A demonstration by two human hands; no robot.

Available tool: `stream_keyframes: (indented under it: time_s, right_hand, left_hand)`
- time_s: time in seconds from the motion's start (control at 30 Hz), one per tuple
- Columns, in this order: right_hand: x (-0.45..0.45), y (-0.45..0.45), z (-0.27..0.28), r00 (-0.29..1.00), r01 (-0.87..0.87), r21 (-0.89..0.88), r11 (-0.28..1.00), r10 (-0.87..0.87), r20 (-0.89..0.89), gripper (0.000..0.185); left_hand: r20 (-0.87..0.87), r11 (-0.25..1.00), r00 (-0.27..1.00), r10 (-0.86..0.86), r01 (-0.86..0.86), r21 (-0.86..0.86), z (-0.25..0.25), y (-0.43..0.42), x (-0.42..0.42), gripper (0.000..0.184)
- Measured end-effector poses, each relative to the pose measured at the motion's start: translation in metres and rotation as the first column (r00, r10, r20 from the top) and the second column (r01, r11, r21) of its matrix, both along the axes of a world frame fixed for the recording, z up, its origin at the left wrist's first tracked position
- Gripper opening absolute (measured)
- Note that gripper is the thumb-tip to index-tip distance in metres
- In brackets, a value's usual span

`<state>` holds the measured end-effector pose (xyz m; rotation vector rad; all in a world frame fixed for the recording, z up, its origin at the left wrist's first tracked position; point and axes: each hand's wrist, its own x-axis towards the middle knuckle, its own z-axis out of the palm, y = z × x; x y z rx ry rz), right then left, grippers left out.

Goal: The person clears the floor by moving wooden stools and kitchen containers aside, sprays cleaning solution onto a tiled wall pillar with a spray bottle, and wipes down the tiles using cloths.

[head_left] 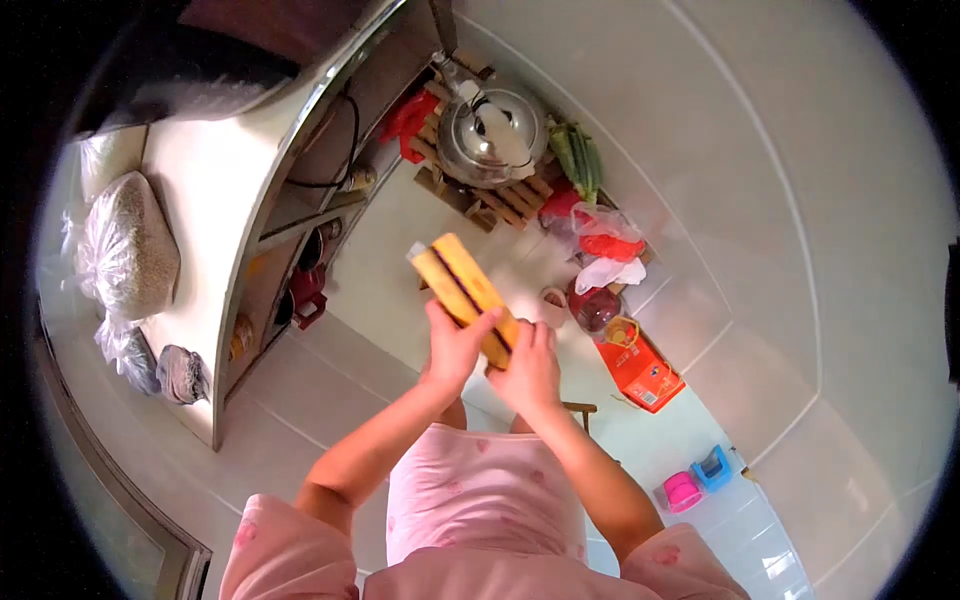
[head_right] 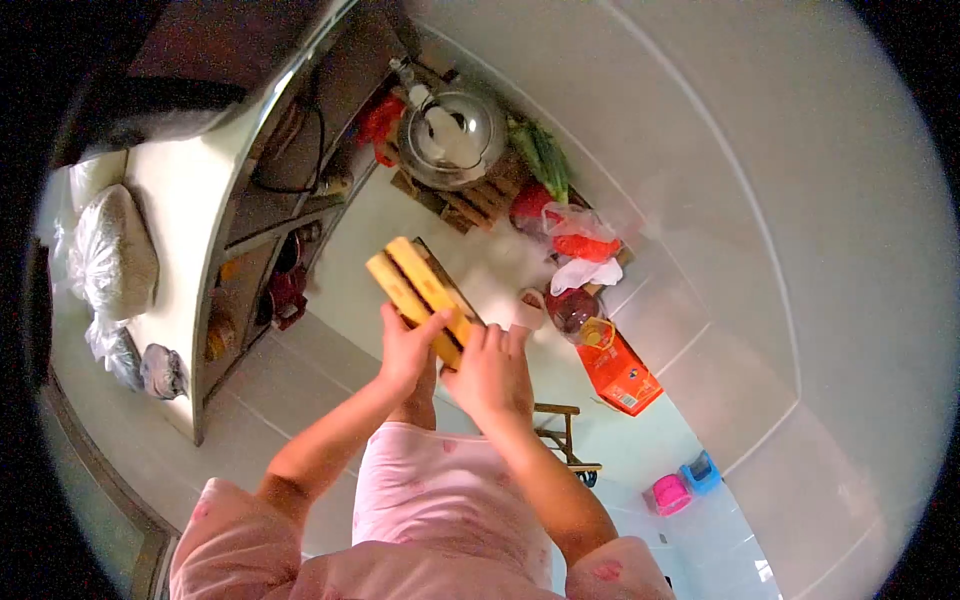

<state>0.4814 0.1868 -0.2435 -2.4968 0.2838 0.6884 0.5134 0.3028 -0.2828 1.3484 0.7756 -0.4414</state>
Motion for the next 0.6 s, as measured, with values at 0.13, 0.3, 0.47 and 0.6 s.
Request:
stream_keyframes:
  time_s: [0.13,0.3,0.47,0.6]
  right_hand:
    - [-0.022,-0.054,0.019,0.980,0.166,0.077,0.983,-0.173,0.098,0.057]
    - [-0.046,-0.090,0.054,0.935,0.317,0.011,0.948,-0.314,0.162,0.063]
    - [-0.066,-0.115,0.072,0.915,0.346,-0.120,0.930,-0.307,0.260,0.070]
    - [-0.060,-0.131,0.092,0.886,0.420,-0.052,0.906,-0.398,0.238,0.067]
  left_hand:
    - [-0.241,0.867,0.850,-0.469,0.494,0.056,0.030,0.011,0.047,0.045]
    - [0.151,0.990,0.985,-0.087,0.069,0.119,0.012,0.007,0.141,0.053]
    - [0.050,0.949,0.982,-0.183,0.164,0.269,-0.026,-0.016,0.231,0.060]
    - [0.056,0.825,0.954,-0.295,0.224,0.519,-0.048,-0.026,0.257,0.045]
